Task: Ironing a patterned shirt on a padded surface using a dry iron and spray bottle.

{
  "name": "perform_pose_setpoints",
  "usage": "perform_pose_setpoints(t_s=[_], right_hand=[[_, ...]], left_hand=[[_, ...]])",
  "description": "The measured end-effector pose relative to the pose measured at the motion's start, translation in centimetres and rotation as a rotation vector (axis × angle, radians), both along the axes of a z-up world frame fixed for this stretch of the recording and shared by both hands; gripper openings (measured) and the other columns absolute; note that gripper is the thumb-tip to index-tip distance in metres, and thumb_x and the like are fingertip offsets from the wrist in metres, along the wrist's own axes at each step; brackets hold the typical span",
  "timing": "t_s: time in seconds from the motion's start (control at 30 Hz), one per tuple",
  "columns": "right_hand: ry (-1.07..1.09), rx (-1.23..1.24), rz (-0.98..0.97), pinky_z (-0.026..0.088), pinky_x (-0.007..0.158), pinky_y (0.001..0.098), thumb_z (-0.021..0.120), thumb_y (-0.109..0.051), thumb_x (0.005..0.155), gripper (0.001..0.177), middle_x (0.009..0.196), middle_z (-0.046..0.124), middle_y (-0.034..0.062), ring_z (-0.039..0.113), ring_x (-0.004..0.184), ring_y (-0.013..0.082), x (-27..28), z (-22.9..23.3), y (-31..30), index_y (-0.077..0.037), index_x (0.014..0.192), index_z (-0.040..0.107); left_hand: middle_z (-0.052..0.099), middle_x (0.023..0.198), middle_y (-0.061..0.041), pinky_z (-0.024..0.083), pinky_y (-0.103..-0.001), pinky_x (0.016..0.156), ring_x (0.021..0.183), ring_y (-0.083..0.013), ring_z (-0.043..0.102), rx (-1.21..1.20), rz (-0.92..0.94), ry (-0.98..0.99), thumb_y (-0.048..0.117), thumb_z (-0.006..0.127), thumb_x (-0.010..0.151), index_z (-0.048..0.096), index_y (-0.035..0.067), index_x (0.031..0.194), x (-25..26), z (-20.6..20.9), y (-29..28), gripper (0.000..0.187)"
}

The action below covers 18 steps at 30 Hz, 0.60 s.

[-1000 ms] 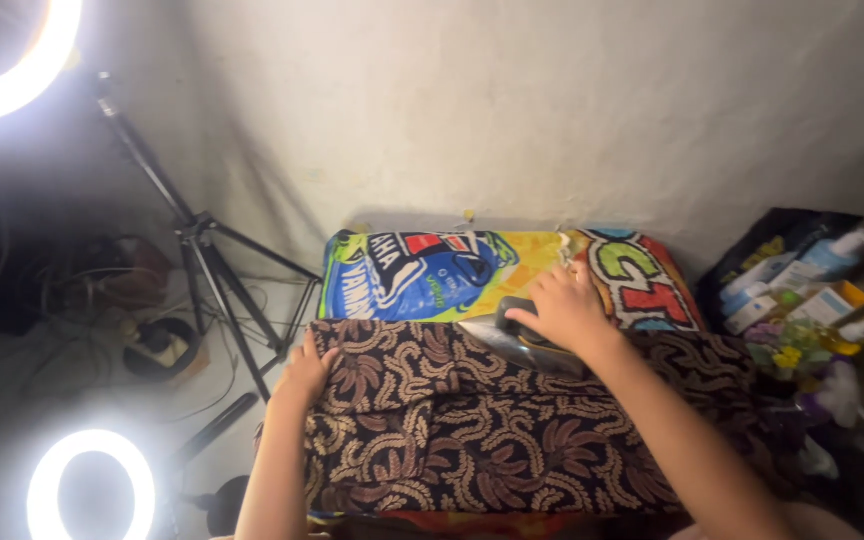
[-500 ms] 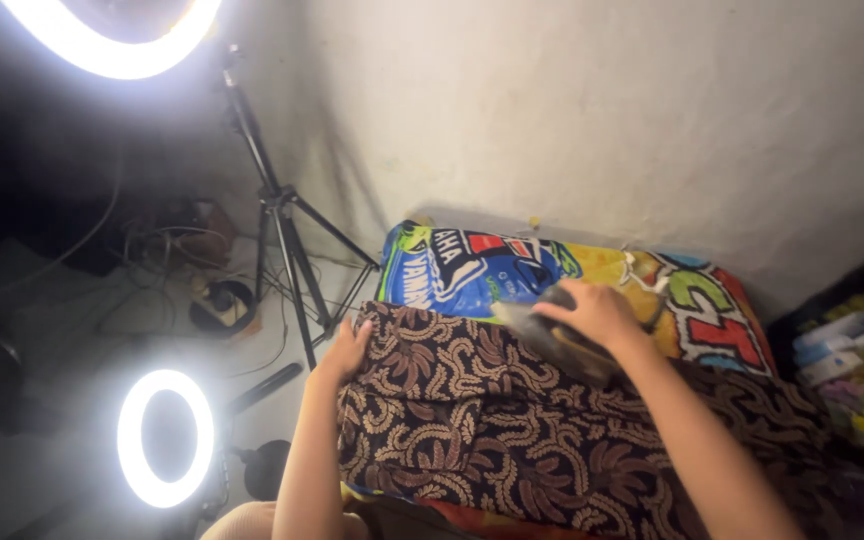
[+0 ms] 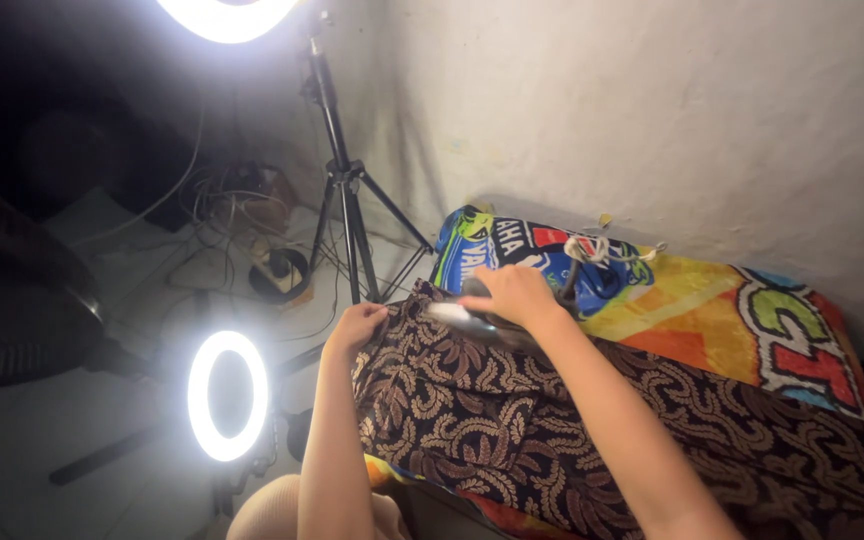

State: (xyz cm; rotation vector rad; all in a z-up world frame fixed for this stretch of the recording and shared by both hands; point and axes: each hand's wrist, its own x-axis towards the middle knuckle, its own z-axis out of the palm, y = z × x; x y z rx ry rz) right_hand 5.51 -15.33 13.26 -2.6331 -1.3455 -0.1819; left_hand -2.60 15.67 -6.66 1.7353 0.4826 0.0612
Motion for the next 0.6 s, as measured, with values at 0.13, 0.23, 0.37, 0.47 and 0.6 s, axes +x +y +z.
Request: perform_pose_setpoints(t_s=[0.13, 0.23, 0.37, 0.47, 0.6], right_hand=[[0.085, -0.014, -0.101, 0.059, 0.064, 0.0465, 0.063, -0.072, 0.083, 0.062, 0.078, 0.073, 0.0171, 0.074, 0.072, 0.0347, -1.1, -0.2, -0.1, -0.013, 0.100, 0.072], [0.101, -0.051, -0.100, 0.059, 0.065, 0.0466, 0.062, -0.072, 0.082, 0.061, 0.077, 0.073, 0.0173, 0.074, 0.072, 0.0346, -2.4, 0.5, -2.6, -0.014, 0.100, 0.073], [0.115, -0.147, -0.213, 0.059, 0.069, 0.0449, 0.060, -0.073, 0.082, 0.061, 0.078, 0.075, 0.0150, 0.075, 0.075, 0.0319, -3.1, 1.6, -9.6, -0.015, 0.096, 0.074], [0.087, -0.099, -0.185, 0.059, 0.072, 0.0449, 0.064, -0.075, 0.078, 0.066, 0.081, 0.075, 0.0171, 0.075, 0.076, 0.0342, -2.4, -0.1, -15.4, -0.014, 0.099, 0.076], [0.147, -0.072, -0.184, 0.058, 0.074, 0.0460, 0.066, -0.075, 0.075, 0.066, 0.084, 0.076, 0.0166, 0.074, 0.079, 0.0347, -3.3, 1.3, -15.3, -0.015, 0.099, 0.077]], left_hand=[[0.074, 0.095, -0.009, 0.054, -0.037, 0.074, 0.083, -0.0202, 0.067, 0.027, 0.059, 0.103, 0.024, 0.071, 0.092, 0.072, 0.002, 0.116, -0.8, 3.1, -1.5, 0.032], [0.076, 0.096, -0.011, 0.056, -0.039, 0.077, 0.085, -0.0246, 0.072, 0.201, 0.064, 0.103, 0.025, 0.071, 0.090, 0.072, 0.005, 0.115, 0.2, 0.5, -0.9, 0.032], [0.074, 0.110, -0.010, 0.052, -0.047, 0.089, 0.105, -0.0320, 0.068, 0.574, 0.127, 0.169, 0.031, 0.069, 0.089, 0.073, 0.013, 0.111, -0.3, 3.1, -3.3, 0.029], [0.069, 0.119, -0.010, 0.045, -0.058, 0.082, 0.112, -0.0379, 0.062, 0.860, 0.197, 0.090, 0.036, 0.070, 0.083, 0.072, 0.016, 0.112, -0.6, 8.2, -6.9, 0.034], [0.073, 0.105, -0.010, 0.048, -0.051, 0.083, 0.104, -0.0344, 0.066, 0.878, 0.146, -0.014, 0.039, 0.069, 0.090, 0.073, 0.012, 0.096, 1.0, 8.2, -8.6, 0.029]])
